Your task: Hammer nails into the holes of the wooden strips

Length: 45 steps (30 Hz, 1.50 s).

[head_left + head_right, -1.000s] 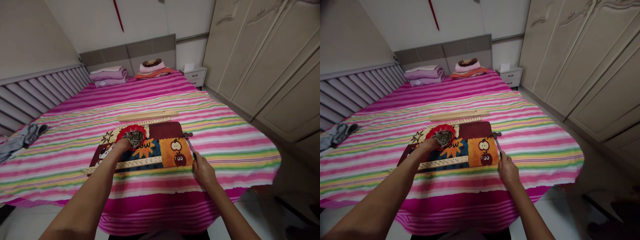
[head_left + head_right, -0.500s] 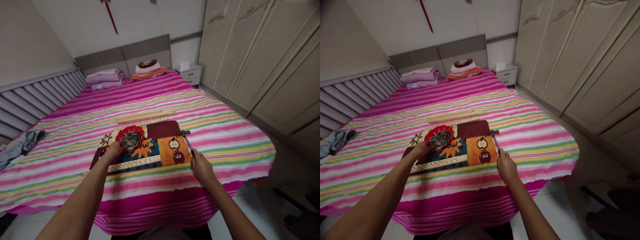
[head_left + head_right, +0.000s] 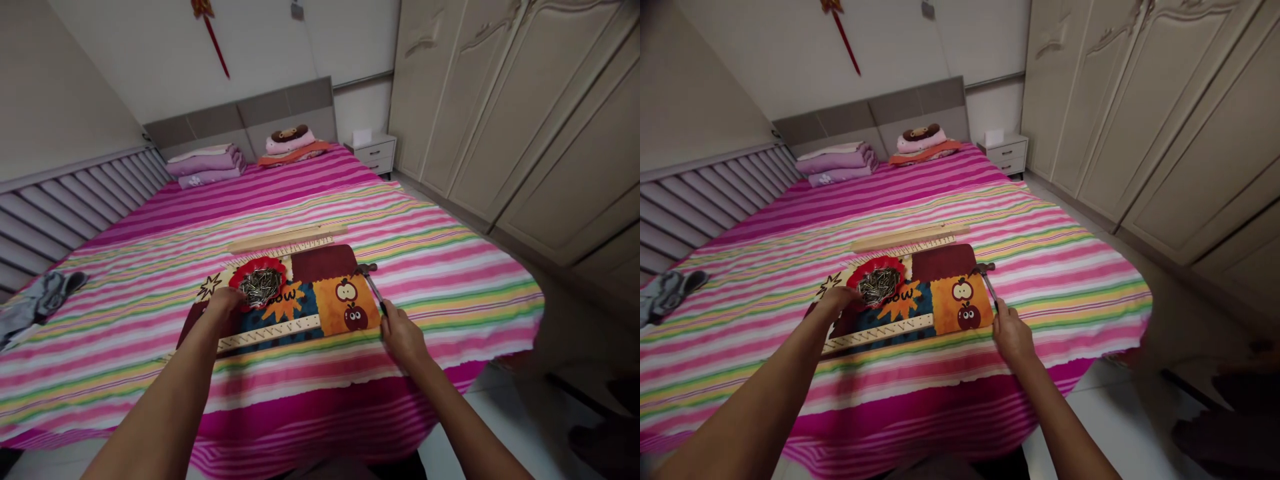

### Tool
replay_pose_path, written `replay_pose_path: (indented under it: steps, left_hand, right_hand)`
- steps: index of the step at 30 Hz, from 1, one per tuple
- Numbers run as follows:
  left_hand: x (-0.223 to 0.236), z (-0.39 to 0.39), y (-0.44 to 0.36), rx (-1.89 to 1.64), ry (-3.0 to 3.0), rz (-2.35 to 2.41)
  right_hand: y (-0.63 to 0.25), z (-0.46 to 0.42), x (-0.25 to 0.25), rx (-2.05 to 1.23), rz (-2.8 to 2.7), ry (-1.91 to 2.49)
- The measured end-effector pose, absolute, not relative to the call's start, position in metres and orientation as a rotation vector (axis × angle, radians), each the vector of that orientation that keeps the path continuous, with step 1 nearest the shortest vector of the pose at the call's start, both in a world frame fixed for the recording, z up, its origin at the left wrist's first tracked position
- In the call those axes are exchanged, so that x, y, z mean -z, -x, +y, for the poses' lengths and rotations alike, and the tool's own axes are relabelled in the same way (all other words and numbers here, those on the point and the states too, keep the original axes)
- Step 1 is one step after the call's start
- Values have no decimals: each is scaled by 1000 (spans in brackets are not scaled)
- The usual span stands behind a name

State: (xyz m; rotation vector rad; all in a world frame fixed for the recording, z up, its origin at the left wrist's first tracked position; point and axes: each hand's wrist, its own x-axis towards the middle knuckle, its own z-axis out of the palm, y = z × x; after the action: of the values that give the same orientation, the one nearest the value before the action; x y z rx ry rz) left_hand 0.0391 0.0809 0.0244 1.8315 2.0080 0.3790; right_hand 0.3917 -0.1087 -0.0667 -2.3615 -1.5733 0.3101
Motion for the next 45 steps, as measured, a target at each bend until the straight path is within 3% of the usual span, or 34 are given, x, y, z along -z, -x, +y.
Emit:
replay_pose_path:
  steps: [10,19,27,45]
  left_hand:
    - [-45,54,-32,-850,-1103,1767]
    - [-55,12,-55,-1038,-899,1537]
    - [-68,-28,-84,-969,-906,1407]
    - [1,-72,-148,-1073,-1028,1438]
  right_hand:
    - [-393,-107,73,-273,-1566,2352]
    - [-392,-107,70,-306,-1580,2381]
    - [-391,-108,64,-332,-1599,2393]
    - [-392,-108,66,-359,-1591,2381]
